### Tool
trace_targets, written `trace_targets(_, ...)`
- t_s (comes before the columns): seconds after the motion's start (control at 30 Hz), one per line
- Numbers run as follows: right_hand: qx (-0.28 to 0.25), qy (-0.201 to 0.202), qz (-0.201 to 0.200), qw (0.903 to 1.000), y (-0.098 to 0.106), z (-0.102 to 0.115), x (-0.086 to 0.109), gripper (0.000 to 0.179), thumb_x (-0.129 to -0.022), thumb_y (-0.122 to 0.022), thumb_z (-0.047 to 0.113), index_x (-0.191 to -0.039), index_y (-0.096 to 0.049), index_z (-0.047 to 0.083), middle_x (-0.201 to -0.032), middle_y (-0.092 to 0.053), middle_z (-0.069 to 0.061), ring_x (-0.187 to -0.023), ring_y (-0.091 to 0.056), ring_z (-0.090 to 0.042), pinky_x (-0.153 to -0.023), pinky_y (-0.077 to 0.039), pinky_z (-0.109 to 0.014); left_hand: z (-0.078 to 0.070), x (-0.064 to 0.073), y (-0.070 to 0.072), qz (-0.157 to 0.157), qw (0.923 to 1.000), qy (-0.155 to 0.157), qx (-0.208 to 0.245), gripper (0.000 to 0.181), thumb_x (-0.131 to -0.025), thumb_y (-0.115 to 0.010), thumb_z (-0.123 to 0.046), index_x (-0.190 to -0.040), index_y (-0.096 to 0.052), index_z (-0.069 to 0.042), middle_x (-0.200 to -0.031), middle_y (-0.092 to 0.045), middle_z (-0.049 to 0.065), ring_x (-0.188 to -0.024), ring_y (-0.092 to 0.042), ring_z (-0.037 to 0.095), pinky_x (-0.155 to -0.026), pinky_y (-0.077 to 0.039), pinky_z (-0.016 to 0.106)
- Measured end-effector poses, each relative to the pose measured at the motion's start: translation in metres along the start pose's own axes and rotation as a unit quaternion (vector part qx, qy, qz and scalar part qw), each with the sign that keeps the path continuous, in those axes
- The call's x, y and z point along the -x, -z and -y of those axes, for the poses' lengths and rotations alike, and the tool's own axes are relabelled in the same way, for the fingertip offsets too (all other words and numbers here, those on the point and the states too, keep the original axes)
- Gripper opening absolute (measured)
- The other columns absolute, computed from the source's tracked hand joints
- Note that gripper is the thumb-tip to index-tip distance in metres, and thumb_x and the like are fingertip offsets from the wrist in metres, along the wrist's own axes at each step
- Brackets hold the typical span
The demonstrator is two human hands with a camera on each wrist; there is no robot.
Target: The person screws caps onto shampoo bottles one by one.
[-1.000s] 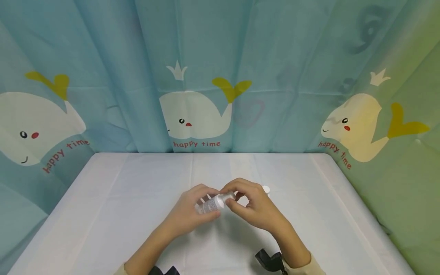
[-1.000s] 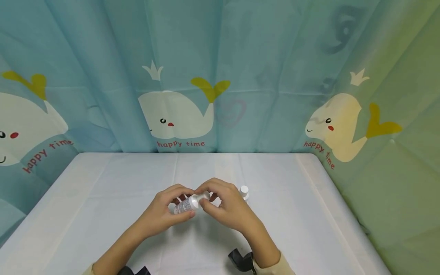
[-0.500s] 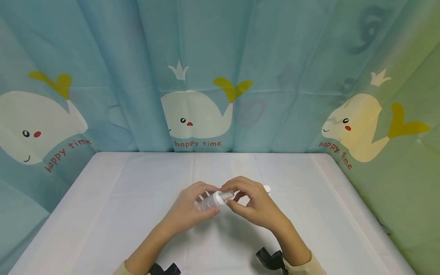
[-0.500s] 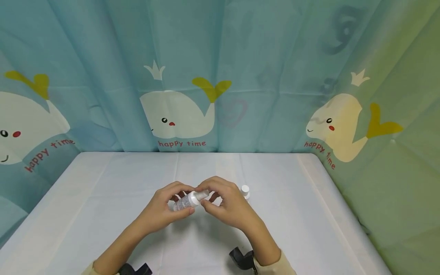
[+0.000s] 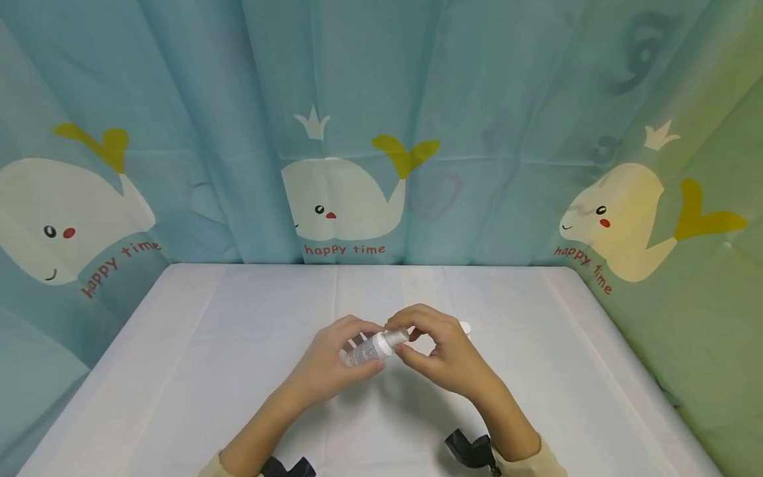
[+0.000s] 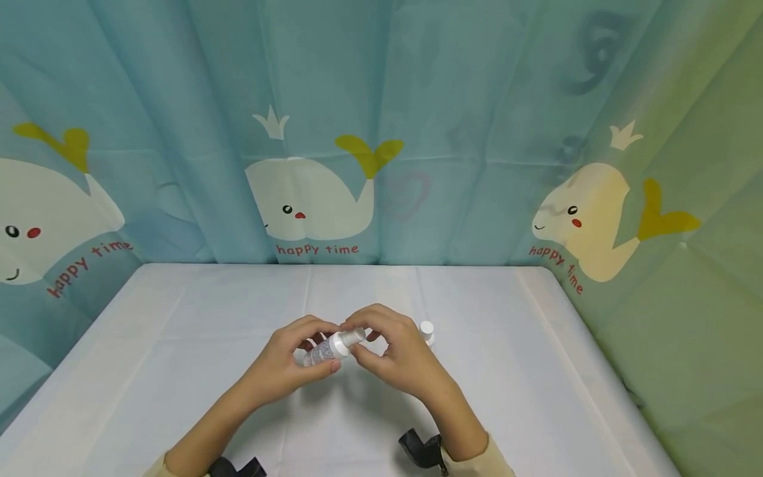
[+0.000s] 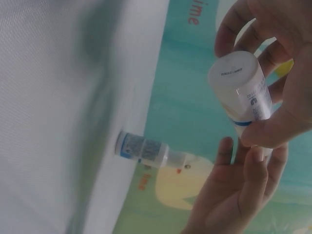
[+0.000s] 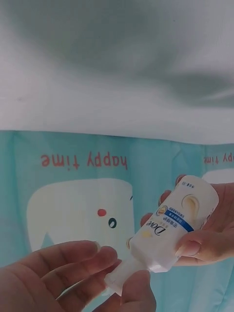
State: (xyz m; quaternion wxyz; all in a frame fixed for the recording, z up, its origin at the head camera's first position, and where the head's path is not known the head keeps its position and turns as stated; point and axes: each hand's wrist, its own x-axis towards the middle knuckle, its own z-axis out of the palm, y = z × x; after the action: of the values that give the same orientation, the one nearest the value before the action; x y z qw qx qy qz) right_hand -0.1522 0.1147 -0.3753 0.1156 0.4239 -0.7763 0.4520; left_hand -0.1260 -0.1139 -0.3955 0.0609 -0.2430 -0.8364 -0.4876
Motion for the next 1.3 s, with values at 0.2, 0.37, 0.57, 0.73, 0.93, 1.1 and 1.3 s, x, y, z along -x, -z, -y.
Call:
trace_targets(0.2,0.002,0.010,-0.012,0.9999,-0.0007,-0.0009,0.0008,0.030,-0.086,-0.073,0.001,-0.111,-0.069,0.016,-0.112,-0.069,0.003,-0.101,-0.065,-0.013,-0.077,-0.057,-0.030,0.0012,0.0000,-0.0007,0.003,1.0000,-0.002,-0.002,0.037,-0.081,-0.082,-0.024,-0.116,-0.068,-0.026,-0.102,-0.064,-0.013,-0.088,-0.059,0.007,-0.075,-0.055,0.031)
trace_targets(0.37,-0.006,0.009,-0.008,0.9999,-0.0006,0.0008,0.0004,0.027,-0.087,-0.072,0.003,-0.110,-0.070,0.016,-0.110,-0.069,0.003,-0.099,-0.065,-0.013,-0.074,-0.058,-0.029,0.0017,0.0001,-0.0010,0.002,1.0000,-0.004,0.001,0.038,-0.081,-0.083,-0.023,-0.116,-0.068,-0.027,-0.103,-0.064,-0.013,-0.088,-0.059,0.007,-0.075,-0.055,0.031)
trace_targets(0.57,-0.009,0.011,-0.007,0.9999,-0.0006,0.0017,-0.0005,0.025,-0.088,-0.072,0.004,-0.110,-0.070,0.016,-0.109,-0.070,0.002,-0.099,-0.065,-0.013,-0.072,-0.058,-0.029,0.0020,-0.0001,-0.0020,0.001,1.0000,-0.003,-0.001,0.038,-0.081,-0.083,-0.023,-0.116,-0.067,-0.027,-0.103,-0.064,-0.014,-0.088,-0.059,0.008,-0.075,-0.055,0.030)
trace_targets(0.73,0.000,0.014,-0.009,0.9999,-0.0009,0.0007,-0.0007,0.025,-0.088,-0.074,0.007,-0.110,-0.070,0.017,-0.109,-0.070,0.003,-0.101,-0.065,-0.013,-0.077,-0.056,-0.029,0.0025,-0.0001,-0.0029,0.003,1.0000,-0.008,-0.005,0.037,-0.082,-0.082,-0.027,-0.116,-0.067,-0.027,-0.104,-0.064,-0.014,-0.089,-0.059,0.008,-0.074,-0.054,0.028)
trace_targets(0.93,-0.002,0.011,-0.006,0.9999,-0.0017,0.0000,0.0001,0.023,-0.088,-0.074,0.009,-0.110,-0.070,0.017,-0.111,-0.069,0.003,-0.102,-0.065,-0.013,-0.077,-0.056,-0.028,0.0027,0.0003,-0.0038,0.006,0.9999,-0.013,-0.009,0.036,-0.083,-0.081,-0.030,-0.116,-0.067,-0.026,-0.105,-0.064,-0.014,-0.089,-0.059,0.007,-0.074,-0.054,0.027)
trace_targets(1.1,-0.007,0.012,-0.003,0.9999,-0.0017,0.0004,0.0003,0.021,-0.090,-0.073,0.009,-0.109,-0.070,0.017,-0.109,-0.070,0.003,-0.101,-0.065,-0.013,-0.075,-0.057,-0.027,0.0018,0.0004,-0.0035,0.007,0.9998,-0.012,-0.011,0.037,-0.083,-0.081,-0.033,-0.117,-0.067,-0.026,-0.105,-0.064,-0.014,-0.088,-0.059,0.006,-0.075,-0.054,0.027)
trace_targets(1.3,-0.014,0.010,0.004,0.9999,-0.0009,0.0010,0.0004,0.018,-0.091,-0.073,0.013,-0.109,-0.070,0.017,-0.108,-0.070,0.003,-0.100,-0.065,-0.012,-0.073,-0.058,-0.027,0.0009,0.0000,-0.0015,0.004,0.9998,-0.015,-0.008,0.037,-0.082,-0.082,-0.030,-0.117,-0.068,-0.027,-0.105,-0.064,-0.014,-0.088,-0.059,0.007,-0.075,-0.055,0.028)
